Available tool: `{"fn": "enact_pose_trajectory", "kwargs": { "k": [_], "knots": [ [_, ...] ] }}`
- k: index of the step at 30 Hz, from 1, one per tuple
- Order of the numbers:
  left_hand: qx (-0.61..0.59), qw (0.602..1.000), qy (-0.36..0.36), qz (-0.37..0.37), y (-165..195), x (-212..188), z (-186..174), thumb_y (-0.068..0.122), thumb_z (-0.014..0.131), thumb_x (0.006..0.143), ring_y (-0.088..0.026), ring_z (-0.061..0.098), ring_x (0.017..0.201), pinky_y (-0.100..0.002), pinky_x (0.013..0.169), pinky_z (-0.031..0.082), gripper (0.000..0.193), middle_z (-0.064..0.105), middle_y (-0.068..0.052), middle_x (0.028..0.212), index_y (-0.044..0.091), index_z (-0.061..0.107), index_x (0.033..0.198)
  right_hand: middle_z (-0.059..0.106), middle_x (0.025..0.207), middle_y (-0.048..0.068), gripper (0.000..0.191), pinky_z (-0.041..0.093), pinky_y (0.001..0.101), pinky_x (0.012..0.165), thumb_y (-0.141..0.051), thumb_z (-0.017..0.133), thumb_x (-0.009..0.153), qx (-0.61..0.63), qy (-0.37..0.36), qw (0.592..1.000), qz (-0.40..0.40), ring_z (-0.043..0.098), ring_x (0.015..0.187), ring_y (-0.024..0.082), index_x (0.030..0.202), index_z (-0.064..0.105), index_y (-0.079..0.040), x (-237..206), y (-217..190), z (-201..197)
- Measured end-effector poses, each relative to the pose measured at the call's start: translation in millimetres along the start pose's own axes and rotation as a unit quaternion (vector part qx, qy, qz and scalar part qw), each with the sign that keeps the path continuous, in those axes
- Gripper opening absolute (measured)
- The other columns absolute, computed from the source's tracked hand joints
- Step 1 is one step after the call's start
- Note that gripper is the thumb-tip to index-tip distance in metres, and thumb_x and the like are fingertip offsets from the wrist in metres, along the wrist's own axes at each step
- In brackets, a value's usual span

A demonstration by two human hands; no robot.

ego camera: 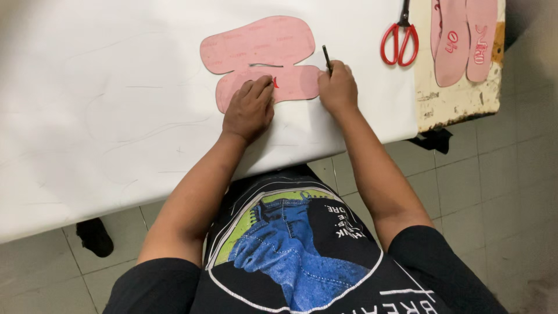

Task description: The person uses a pink insole-shaped template to trace outlines onto a large white sheet of material. They repeatedly reposition the template and use a pen to draw the shape and internal lines, creating multiple identical patterns across the surface.

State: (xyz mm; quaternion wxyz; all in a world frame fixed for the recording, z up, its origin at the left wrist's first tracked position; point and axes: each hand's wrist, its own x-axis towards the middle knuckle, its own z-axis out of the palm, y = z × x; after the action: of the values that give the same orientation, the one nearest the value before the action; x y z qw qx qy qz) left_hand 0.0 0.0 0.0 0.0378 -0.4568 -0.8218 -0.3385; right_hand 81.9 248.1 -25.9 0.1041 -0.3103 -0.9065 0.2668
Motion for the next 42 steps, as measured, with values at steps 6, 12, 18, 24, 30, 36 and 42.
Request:
{"fn": "enact_pose_trajectory", "kwargs": {
  "k": [6,12,18,24,30,36,42],
  "knots": [
    [0.025,0.999,0.02,-0.011,9.8,-6.1,22.8,0.017,0.066,0.097,-0.03,0.053,0.128,-0.043,0.106,0.045,0.042,0.052,-0.011,0.147,0.006,0.06,0.137,0.07,0.09,0.006,0.039,0.054,0.0298,0.071,-0.028,0.082,0.081,0.168,-0.149,0.963,0.15,0.065,0.078,0.014,0.107,0.067,-0.002,-14.1,2.0,-34.1],
    [0.091,0.993,0.034,-0.071,38.5,-8.1,52.3,0.023,0.068,0.095,-0.037,0.043,0.137,-0.05,0.114,0.033,0.054,0.046,-0.02,0.153,0.003,0.053,0.143,0.072,0.086,0.0,0.017,0.053,0.0227,0.058,-0.019,0.073,0.094,0.329,-0.038,0.93,0.158,0.065,0.071,0.007,0.103,0.069,-0.004,21.6,111.9,-114.7],
    [0.219,0.957,0.035,-0.187,111.3,10.6,111.4,0.016,0.065,0.11,-0.032,0.042,0.15,-0.047,0.128,0.032,0.036,0.045,-0.012,0.155,0.013,0.054,0.144,0.068,0.075,0.002,0.014,0.038,0.0232,0.039,-0.019,0.069,0.098,0.416,-0.047,0.892,0.17,0.062,0.05,0.01,0.099,0.059,-0.009,63.9,230.9,-216.6],
    [0.041,0.964,0.092,-0.245,229.6,58.2,185.9,0.032,0.073,0.098,-0.032,0.032,0.151,-0.06,0.126,0.013,0.072,0.038,-0.015,0.161,0.004,0.042,0.156,0.064,0.077,0.002,0.016,0.044,0.025,0.046,-0.018,0.069,0.101,0.42,-0.172,0.886,0.096,0.058,0.053,0.012,0.108,0.064,-0.006,76.0,289.2,-246.7],
    [0.082,0.958,0.005,-0.273,268.0,81.3,195.2,0.04,0.079,0.088,-0.031,0.027,0.152,-0.061,0.122,0.003,0.073,0.034,-0.012,0.163,0.011,0.051,0.149,0.069,0.11,0.013,0.026,0.055,0.04,0.085,-0.026,0.073,0.098,0.057,-0.005,0.991,-0.125,0.069,0.096,0.029,0.116,0.07,-0.007,94.3,311.0,-253.3],
    [0.04,0.963,0.022,-0.267,267.5,79.3,189.9,0.035,0.076,0.087,-0.03,0.028,0.153,-0.059,0.125,0.003,0.064,0.041,-0.007,0.163,0.017,0.057,0.146,0.065,0.117,0.018,0.06,0.049,0.0474,0.086,-0.041,0.082,0.082,-0.034,-0.021,0.998,-0.051,0.063,0.106,0.038,0.124,0.06,-0.003,113.7,281.4,-242.9],
    [0.069,0.963,-0.022,-0.261,253.4,84.7,183.4,0.038,0.079,0.083,-0.034,0.028,0.15,-0.064,0.119,0.004,0.068,0.048,0.0,0.155,0.022,0.056,0.144,0.068,0.116,0.017,0.051,0.05,0.0471,0.091,-0.038,0.077,0.087,-0.079,-0.003,0.996,-0.031,0.065,0.107,0.035,0.123,0.063,-0.005,127.5,312.1,-263.3]
  ]
}}
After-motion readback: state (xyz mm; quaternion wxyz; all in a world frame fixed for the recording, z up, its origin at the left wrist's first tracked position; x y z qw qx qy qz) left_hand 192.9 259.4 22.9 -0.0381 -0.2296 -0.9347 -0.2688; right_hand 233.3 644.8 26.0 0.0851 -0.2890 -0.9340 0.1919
